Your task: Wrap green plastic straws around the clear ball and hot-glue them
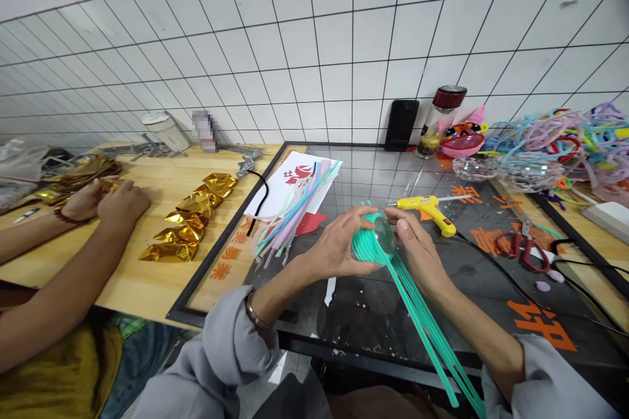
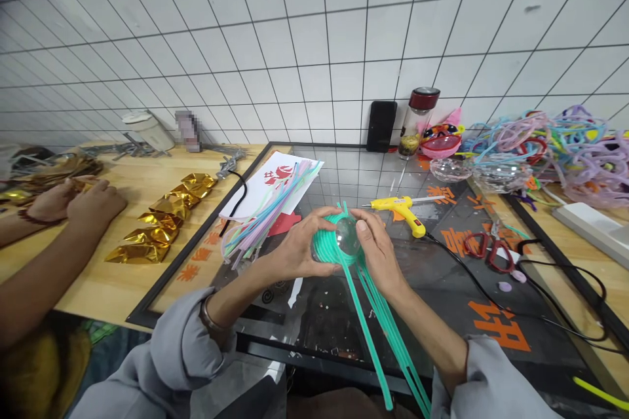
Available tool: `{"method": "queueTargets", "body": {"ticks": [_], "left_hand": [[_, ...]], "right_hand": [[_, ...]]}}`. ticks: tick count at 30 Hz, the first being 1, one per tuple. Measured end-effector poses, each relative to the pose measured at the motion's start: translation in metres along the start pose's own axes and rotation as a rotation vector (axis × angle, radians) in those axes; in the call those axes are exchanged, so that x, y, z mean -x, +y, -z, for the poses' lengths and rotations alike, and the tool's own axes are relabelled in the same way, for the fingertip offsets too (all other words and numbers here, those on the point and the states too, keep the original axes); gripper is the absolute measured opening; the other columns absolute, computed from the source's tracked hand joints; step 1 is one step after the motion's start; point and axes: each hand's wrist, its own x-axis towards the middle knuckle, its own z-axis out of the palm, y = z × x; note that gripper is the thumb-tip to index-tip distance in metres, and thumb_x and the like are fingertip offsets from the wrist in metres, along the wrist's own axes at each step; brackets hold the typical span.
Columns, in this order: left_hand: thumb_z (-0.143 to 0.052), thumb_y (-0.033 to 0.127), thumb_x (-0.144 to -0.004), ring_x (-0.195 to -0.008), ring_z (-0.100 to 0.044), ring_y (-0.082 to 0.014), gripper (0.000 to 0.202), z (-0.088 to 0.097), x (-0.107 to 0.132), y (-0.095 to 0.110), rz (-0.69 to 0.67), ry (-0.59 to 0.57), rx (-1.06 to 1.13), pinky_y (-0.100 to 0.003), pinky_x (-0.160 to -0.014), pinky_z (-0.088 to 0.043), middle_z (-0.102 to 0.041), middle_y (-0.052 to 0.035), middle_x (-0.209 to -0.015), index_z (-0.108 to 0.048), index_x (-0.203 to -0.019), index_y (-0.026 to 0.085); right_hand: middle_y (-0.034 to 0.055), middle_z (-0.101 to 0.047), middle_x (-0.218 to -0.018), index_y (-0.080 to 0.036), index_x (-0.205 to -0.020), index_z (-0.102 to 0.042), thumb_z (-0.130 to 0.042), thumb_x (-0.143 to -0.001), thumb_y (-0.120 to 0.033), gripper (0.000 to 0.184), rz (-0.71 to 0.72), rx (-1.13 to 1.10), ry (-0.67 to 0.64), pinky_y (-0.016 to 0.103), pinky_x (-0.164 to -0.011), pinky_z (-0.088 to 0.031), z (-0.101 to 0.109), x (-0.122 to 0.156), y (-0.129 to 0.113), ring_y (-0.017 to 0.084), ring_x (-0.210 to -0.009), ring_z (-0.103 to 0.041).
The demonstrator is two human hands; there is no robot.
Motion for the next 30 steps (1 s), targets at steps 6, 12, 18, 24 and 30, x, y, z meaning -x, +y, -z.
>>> {"method": "queueTargets", "body": {"ticks": [6, 12, 18, 24, 30], "left_hand": [[-0.084, 0.040, -0.069, -0.138, -0.050, -0.0356, 0.064, 0.000, 0.000, 0.000, -0.019, 0.004, -0.010, -0.056, -0.107, -0.049, -0.052, -0.0195, -0.141, -0.047, -0.118, 0.023], [-0.083, 0.042, -0.070, -0.138, -0.049, -0.0346, 0.063, 0.001, 0.000, -0.001, -0.012, 0.004, -0.003, -0.056, -0.108, -0.048, -0.048, -0.0180, -0.143, -0.049, -0.119, 0.024], [-0.083, 0.039, -0.070, -0.138, -0.050, -0.0345, 0.061, -0.001, 0.002, -0.003, -0.038, 0.006, 0.013, -0.056, -0.109, -0.047, -0.052, -0.0165, -0.142, -0.049, -0.119, 0.024], [-0.083, 0.040, -0.071, -0.138, -0.051, -0.0341, 0.060, 0.002, 0.000, 0.000, -0.012, -0.003, 0.002, -0.054, -0.109, -0.048, -0.053, -0.0199, -0.142, -0.050, -0.118, 0.022], [-0.084, 0.038, -0.070, -0.135, -0.055, -0.0334, 0.062, 0.003, 0.000, 0.002, 0.016, -0.014, 0.030, -0.054, -0.109, -0.048, -0.054, -0.0189, -0.144, -0.049, -0.119, 0.023]], "right_hand": [[0.0083, -0.059, -0.128, -0.028, -0.124, -0.066, -0.043, -0.098, -0.059, 0.046, 0.097, 0.106, -0.093, 0.049, -0.113, -0.038, 0.000, 0.001, 0.003, 0.026, -0.128, -0.051], [0.0081, -0.052, -0.131, -0.032, -0.126, -0.066, -0.040, -0.099, -0.058, 0.046, 0.141, 0.148, -0.163, 0.048, -0.113, -0.040, -0.001, 0.005, 0.000, 0.027, -0.134, -0.045], [0.0101, -0.049, -0.137, -0.030, -0.125, -0.068, -0.042, -0.097, -0.063, 0.051, 0.141, 0.107, -0.208, 0.050, -0.115, -0.037, -0.001, 0.005, -0.005, 0.028, -0.139, -0.041], [0.0083, -0.057, -0.133, -0.030, -0.126, -0.067, -0.042, -0.097, -0.062, 0.049, 0.101, 0.001, -0.094, 0.050, -0.115, -0.035, -0.001, 0.003, -0.007, 0.026, -0.132, -0.048], [0.0093, -0.064, -0.125, -0.026, -0.115, -0.068, -0.045, -0.091, -0.069, 0.054, -0.047, -0.071, 0.008, 0.052, -0.109, -0.039, 0.000, 0.000, -0.004, 0.029, -0.121, -0.055]]}}
